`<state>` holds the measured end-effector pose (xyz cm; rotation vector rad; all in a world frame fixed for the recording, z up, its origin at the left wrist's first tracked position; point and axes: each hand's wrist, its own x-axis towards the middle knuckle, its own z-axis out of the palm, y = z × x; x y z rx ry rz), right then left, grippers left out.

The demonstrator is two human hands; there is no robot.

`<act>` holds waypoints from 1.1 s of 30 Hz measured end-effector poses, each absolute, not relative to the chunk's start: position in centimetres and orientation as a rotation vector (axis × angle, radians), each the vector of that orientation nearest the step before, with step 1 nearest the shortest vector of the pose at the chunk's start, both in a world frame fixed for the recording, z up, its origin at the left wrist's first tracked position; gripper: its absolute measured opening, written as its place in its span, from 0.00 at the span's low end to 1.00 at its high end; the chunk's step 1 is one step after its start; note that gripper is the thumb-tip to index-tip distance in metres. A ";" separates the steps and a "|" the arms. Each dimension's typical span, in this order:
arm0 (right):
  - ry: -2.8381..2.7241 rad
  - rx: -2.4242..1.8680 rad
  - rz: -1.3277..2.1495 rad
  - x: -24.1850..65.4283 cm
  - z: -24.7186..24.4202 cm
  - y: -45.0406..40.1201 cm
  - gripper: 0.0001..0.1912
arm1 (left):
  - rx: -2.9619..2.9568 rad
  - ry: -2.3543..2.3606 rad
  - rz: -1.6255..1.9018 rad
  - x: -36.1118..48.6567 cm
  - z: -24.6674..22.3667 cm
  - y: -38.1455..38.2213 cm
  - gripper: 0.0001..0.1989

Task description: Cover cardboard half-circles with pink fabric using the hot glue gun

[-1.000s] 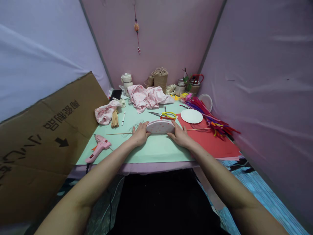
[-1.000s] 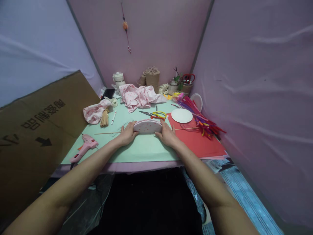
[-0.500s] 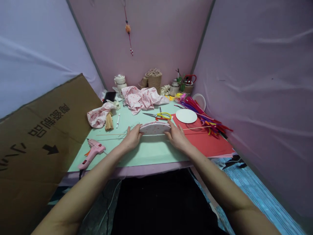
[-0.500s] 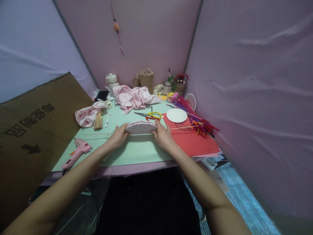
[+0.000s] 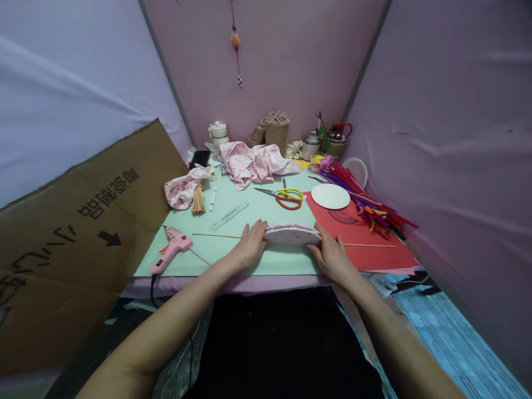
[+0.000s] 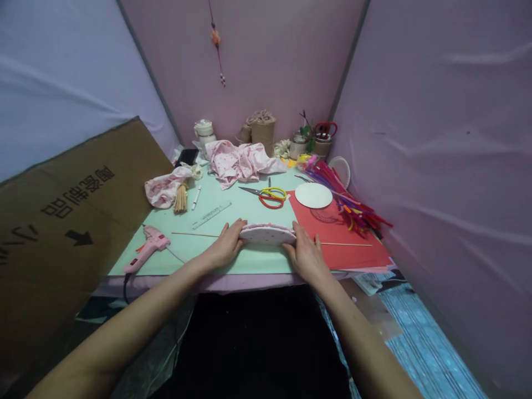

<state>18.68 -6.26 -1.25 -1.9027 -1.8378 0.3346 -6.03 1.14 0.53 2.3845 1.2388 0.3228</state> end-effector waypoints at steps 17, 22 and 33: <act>-1.725 -1.649 0.304 19.8 0.3 -5.9 0.15 | 2.452 1.172 0.771 -7.1 1.7 0.8 0.27; -1.530 -1.545 0.279 20.7 1.7 -6.6 0.16 | 2.230 1.261 1.673 -8.0 3.0 -3.0 0.16; -1.502 -1.307 0.137 20.7 0.6 -8.4 0.12 | 0.894 0.815 1.353 -4.8 4.1 -4.2 0.16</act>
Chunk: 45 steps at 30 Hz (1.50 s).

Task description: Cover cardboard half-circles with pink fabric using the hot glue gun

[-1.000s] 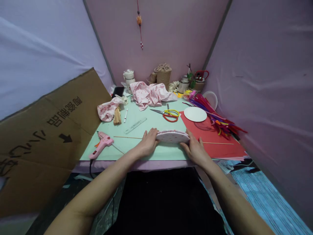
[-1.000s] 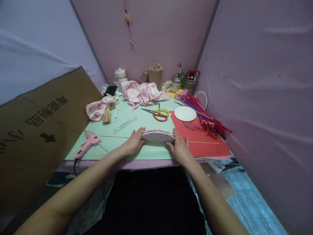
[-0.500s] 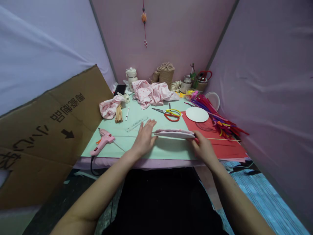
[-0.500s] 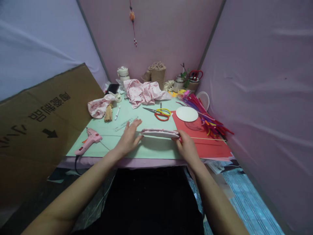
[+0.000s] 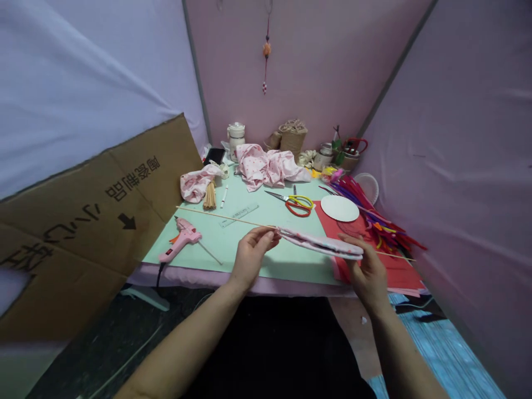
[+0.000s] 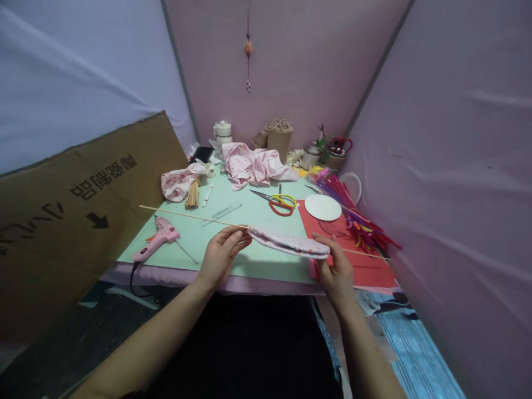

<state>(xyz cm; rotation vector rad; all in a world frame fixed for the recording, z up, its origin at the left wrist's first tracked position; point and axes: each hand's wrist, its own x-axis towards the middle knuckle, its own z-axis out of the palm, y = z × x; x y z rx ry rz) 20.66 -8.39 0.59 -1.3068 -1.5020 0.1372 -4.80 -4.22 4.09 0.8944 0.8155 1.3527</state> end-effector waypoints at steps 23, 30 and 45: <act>-1.542 -1.260 0.136 20.9 -2.5 -9.1 0.17 | 0.796 0.916 1.257 -4.4 5.6 -5.2 0.20; -1.554 -1.254 0.111 20.9 -2.4 -9.3 0.16 | 0.864 0.906 1.298 -4.3 5.7 -5.4 0.16; -1.617 -1.324 0.080 21.0 -1.5 -9.4 0.15 | 0.970 0.926 1.158 -5.0 4.1 -4.5 0.22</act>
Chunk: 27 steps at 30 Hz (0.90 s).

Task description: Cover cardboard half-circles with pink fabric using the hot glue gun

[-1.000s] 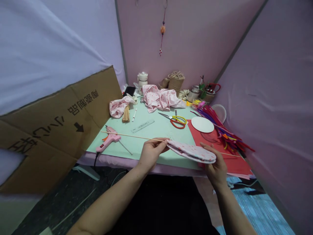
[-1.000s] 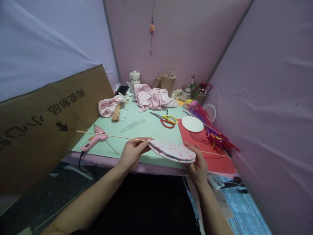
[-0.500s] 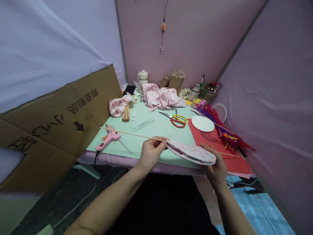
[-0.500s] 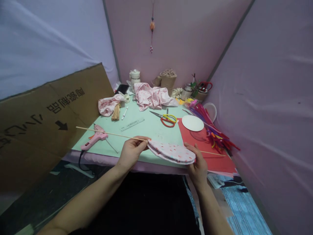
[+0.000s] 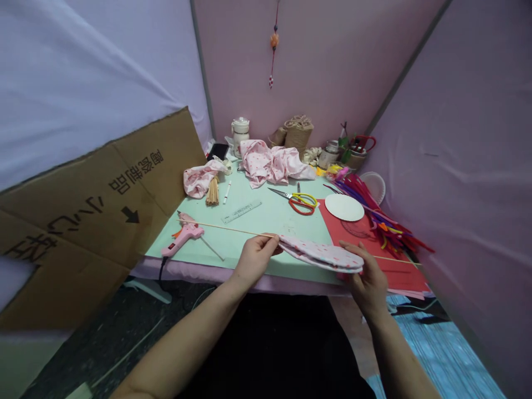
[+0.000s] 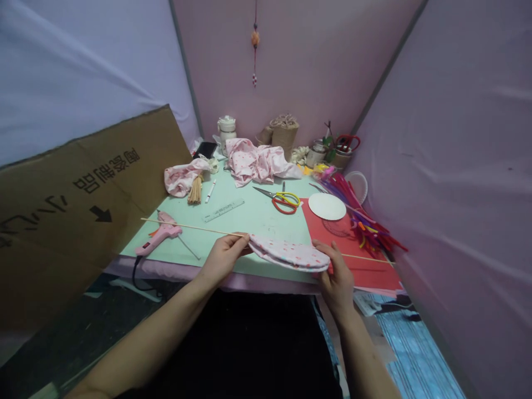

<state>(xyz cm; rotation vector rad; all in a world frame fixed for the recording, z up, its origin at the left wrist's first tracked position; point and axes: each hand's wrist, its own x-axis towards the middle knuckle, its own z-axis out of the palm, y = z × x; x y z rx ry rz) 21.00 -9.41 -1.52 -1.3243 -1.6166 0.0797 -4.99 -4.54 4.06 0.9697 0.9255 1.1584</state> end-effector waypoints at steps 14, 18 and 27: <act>-1.624 -1.571 0.437 20.4 2.4 -6.8 0.24 | 0.773 0.979 1.049 -6.8 4.0 -3.3 0.20; -1.800 -1.714 0.554 20.7 2.4 -3.6 0.18 | 1.090 1.122 0.838 -7.6 3.1 -3.8 0.16; -1.987 -1.969 0.086 18.9 1.3 -2.7 0.23 | 2.449 1.249 0.920 -4.5 2.0 -3.4 0.11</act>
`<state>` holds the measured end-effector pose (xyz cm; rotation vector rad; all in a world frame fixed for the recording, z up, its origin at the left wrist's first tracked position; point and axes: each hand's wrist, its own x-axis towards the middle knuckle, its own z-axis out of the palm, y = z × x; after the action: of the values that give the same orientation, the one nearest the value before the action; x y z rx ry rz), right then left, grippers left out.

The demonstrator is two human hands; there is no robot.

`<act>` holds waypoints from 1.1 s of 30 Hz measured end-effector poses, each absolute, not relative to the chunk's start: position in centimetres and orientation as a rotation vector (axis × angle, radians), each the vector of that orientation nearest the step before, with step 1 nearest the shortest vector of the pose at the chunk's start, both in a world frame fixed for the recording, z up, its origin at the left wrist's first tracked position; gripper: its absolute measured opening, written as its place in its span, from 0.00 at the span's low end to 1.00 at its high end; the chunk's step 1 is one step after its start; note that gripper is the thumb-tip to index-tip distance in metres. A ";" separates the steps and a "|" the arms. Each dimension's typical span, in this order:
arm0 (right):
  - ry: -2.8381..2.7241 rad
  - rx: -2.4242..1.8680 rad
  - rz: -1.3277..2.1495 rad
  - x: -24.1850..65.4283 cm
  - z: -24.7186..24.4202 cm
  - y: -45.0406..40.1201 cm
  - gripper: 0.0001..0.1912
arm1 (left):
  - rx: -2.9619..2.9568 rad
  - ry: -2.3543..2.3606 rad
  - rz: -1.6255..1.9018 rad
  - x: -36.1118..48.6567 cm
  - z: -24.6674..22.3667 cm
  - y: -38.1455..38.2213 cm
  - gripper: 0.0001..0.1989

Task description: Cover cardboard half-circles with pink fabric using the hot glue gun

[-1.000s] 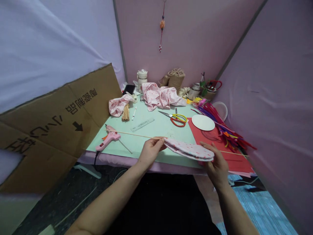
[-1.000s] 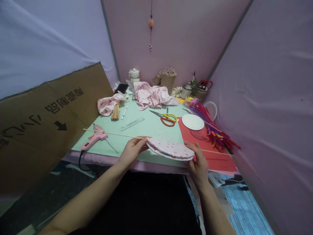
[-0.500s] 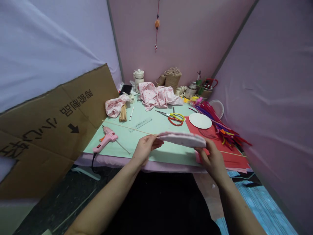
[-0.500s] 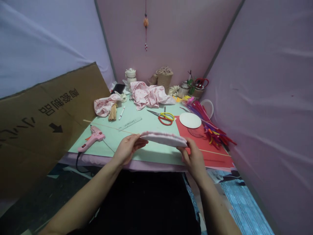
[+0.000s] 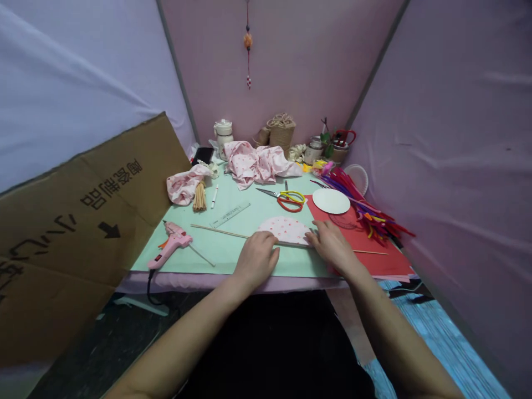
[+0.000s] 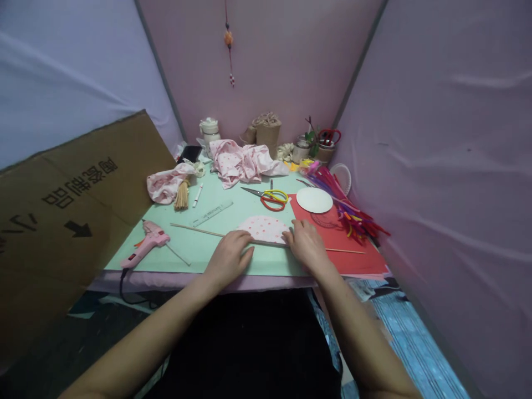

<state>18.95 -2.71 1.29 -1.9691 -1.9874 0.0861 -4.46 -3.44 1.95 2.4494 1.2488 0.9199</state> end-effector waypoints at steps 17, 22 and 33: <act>-2.422 -1.814 0.105 16.5 -0.4 -3.5 0.42 | 2.637 1.389 0.235 -3.1 -0.2 -1.7 0.51; -2.417 -1.801 0.079 16.5 -0.9 -3.5 0.41 | 2.672 1.441 0.150 -2.9 0.1 -1.9 0.51; -2.411 -1.750 0.140 16.8 -0.4 -3.5 0.43 | 2.708 1.393 0.282 -3.4 -0.1 -1.7 0.50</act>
<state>16.83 -3.45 -0.42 -1.7503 -2.4112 0.1399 -3.40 -1.71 -0.12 2.7077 1.3927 0.2820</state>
